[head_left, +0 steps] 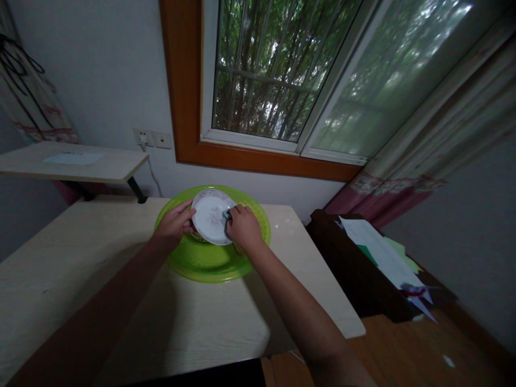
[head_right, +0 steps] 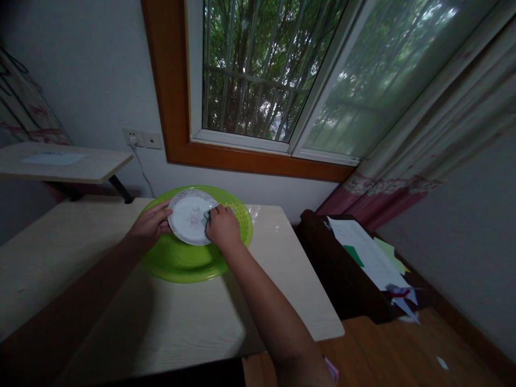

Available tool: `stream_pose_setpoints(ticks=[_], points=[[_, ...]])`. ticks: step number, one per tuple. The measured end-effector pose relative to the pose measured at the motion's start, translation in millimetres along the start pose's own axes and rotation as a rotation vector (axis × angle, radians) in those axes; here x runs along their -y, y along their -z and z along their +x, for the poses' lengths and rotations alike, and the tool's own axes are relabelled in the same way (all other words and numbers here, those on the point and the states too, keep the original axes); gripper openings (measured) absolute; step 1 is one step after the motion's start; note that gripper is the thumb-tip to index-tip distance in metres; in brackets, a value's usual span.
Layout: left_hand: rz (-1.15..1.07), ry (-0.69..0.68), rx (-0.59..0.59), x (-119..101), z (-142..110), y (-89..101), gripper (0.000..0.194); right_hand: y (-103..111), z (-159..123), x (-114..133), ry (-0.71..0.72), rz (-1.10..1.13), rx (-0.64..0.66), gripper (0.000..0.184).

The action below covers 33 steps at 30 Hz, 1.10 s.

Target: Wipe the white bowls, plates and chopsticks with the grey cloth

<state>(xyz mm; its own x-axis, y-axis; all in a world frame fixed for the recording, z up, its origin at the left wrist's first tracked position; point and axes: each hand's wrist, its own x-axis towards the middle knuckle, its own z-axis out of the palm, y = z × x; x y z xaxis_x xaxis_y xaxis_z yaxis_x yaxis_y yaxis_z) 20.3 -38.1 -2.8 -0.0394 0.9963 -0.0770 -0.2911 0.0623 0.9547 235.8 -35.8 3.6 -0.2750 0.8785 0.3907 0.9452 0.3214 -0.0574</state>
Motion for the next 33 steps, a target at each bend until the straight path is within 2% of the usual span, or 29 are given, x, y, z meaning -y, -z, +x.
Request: stream_pose_setpoints(ticks=[4, 8, 11, 13, 18, 24, 27, 33], points=[[-0.008, -0.035, -0.03, 0, 2, 0.8, 0.062, -2, -1, -1, 0.09, 0.149, 0.046, 0.014], [-0.024, -0.039, -0.028, -1, 1, -0.8, 0.065, -4, -2, -3, 0.323, 0.429, 0.058, 0.012], [-0.026, -0.022, 0.012, 1, 2, -0.6, 0.067, -5, -2, -3, 0.484, 0.644, 0.063, 0.017], [-0.025, -0.011, 0.04, 3, 3, 0.0, 0.067, -5, -2, -2, 0.527, 0.756, 0.058, 0.021], [-0.011, 0.033, 0.132, 2, 1, -2.5, 0.059, -8, 1, 0, 0.526, 0.952, 0.033, 0.019], [0.013, 0.094, 0.238, 0, -3, -5.8, 0.058, -10, 3, 2, 0.565, 0.95, -0.045, 0.023], [-0.001, 0.086, 0.276, 1, -2, -3.6, 0.056, -10, 2, 3, 0.582, 0.849, -0.111, 0.028], [-0.015, 0.101, 0.298, -1, -5, -3.1, 0.047, -12, 1, 5, 0.546, 0.613, -0.131, 0.042]])
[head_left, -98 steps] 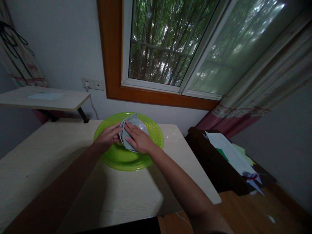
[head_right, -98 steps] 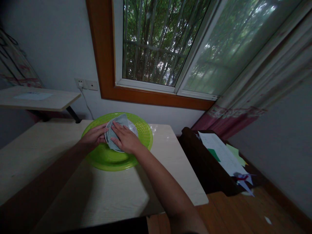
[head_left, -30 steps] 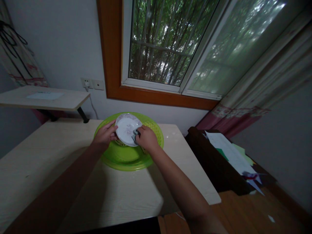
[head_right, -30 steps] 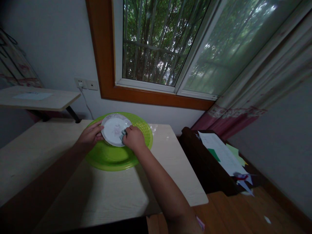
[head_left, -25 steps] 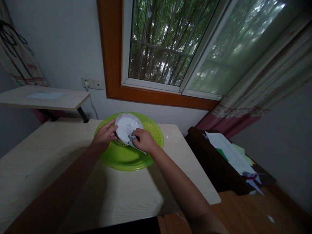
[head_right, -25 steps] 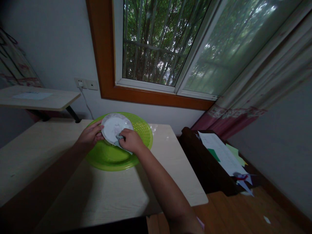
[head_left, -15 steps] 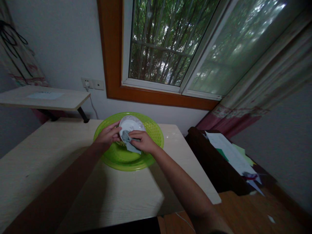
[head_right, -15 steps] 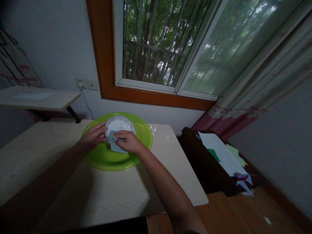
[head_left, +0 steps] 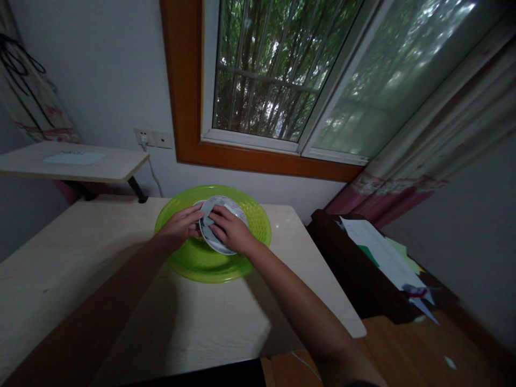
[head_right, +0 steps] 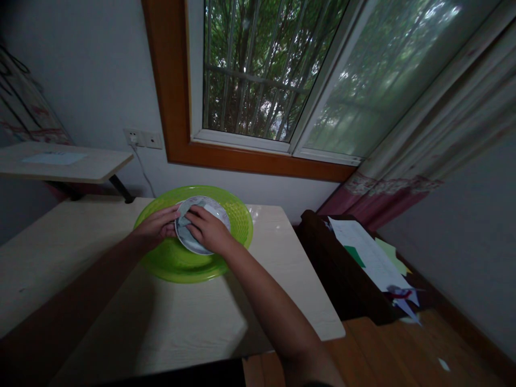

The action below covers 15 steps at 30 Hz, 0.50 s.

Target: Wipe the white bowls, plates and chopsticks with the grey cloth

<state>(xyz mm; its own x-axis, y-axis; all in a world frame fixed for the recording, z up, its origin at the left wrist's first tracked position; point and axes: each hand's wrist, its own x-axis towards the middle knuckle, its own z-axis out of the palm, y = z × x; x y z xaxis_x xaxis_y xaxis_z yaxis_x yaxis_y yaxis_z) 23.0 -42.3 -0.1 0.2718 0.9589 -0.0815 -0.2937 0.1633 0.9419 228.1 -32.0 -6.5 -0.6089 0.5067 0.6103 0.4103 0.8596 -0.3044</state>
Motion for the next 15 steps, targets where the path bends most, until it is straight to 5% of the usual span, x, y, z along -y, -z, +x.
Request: stream_pose_setpoints(ticks=[15], points=[[0.024, -0.032, -0.09, -2, -4, -3.1, 0.051, 8, 0, -21, -0.458, -0.285, -0.154, 0.036]])
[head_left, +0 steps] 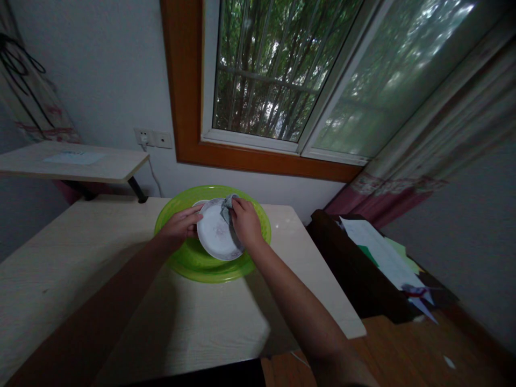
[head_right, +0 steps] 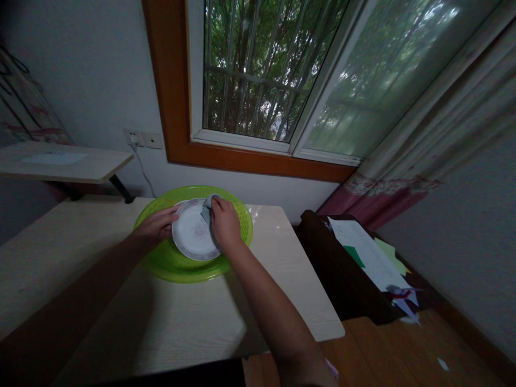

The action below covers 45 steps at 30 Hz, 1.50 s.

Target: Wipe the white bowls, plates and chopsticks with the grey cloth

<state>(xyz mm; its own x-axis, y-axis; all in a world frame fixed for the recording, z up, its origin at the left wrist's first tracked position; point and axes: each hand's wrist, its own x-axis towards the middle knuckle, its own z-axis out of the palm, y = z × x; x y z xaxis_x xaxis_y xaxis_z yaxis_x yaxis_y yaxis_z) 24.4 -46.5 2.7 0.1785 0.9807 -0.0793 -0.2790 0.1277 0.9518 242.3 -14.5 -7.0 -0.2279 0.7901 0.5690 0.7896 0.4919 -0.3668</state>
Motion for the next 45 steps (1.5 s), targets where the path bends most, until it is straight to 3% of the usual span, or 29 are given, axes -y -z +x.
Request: stream_pose_setpoints(ticks=[7, 13, 19, 33, 45], points=[[-0.044, -0.066, -0.131, 1, 4, 2.9, 0.043, 2, 2, -11, -0.148, 0.143, -0.068, 0.028], [-0.068, -0.112, -0.182, 3, 7, 5.7, 0.039, 0, 4, -16, -0.215, 0.208, -0.091, 0.032], [-0.104, -0.161, -0.242, 5, 11, 10.0, 0.05, -1, 4, -19, -0.255, 0.225, -0.082, 0.026], [-0.149, -0.249, -0.262, -1, 5, 5.4, 0.06, -4, 7, -23, -0.376, 0.353, -0.061, 0.04], [-0.068, -0.232, -0.224, 3, 10, 7.2, 0.07, -8, 7, -33, -0.424, 0.412, -0.039, 0.04]])
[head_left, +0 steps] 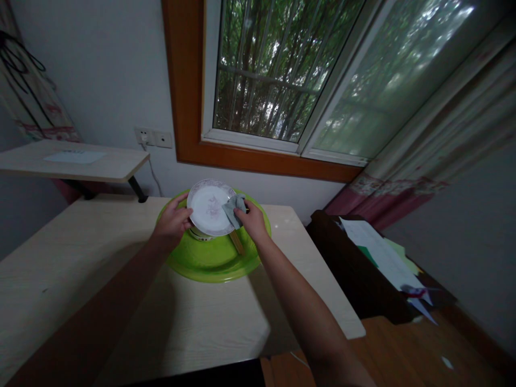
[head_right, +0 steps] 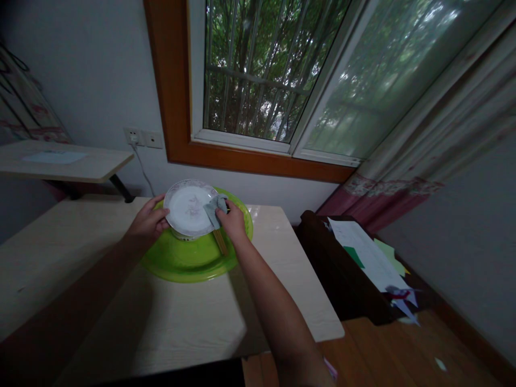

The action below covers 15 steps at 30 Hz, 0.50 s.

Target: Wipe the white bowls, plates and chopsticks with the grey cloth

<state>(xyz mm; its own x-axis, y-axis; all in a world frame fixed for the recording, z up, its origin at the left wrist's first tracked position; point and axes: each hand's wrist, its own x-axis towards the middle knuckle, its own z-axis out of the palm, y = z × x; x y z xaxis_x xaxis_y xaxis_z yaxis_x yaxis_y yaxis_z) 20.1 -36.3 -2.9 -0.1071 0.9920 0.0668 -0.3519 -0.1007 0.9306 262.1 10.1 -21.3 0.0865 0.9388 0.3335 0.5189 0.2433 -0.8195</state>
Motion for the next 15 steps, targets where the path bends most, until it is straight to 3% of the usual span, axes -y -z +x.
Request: stream_pose_setpoints(ticks=[5, 15], points=[[0.039, 0.017, 0.026, 0.1, -1.8, -1.7, 0.069, 1.1, -0.3, -0.9, 0.004, -0.022, 0.026, 0.027], [0.15, -0.001, 0.024, 3.5, -1.9, -3.4, 0.08, 2.5, -1.4, 2.6, 0.028, -0.1, -0.06, 0.023]])
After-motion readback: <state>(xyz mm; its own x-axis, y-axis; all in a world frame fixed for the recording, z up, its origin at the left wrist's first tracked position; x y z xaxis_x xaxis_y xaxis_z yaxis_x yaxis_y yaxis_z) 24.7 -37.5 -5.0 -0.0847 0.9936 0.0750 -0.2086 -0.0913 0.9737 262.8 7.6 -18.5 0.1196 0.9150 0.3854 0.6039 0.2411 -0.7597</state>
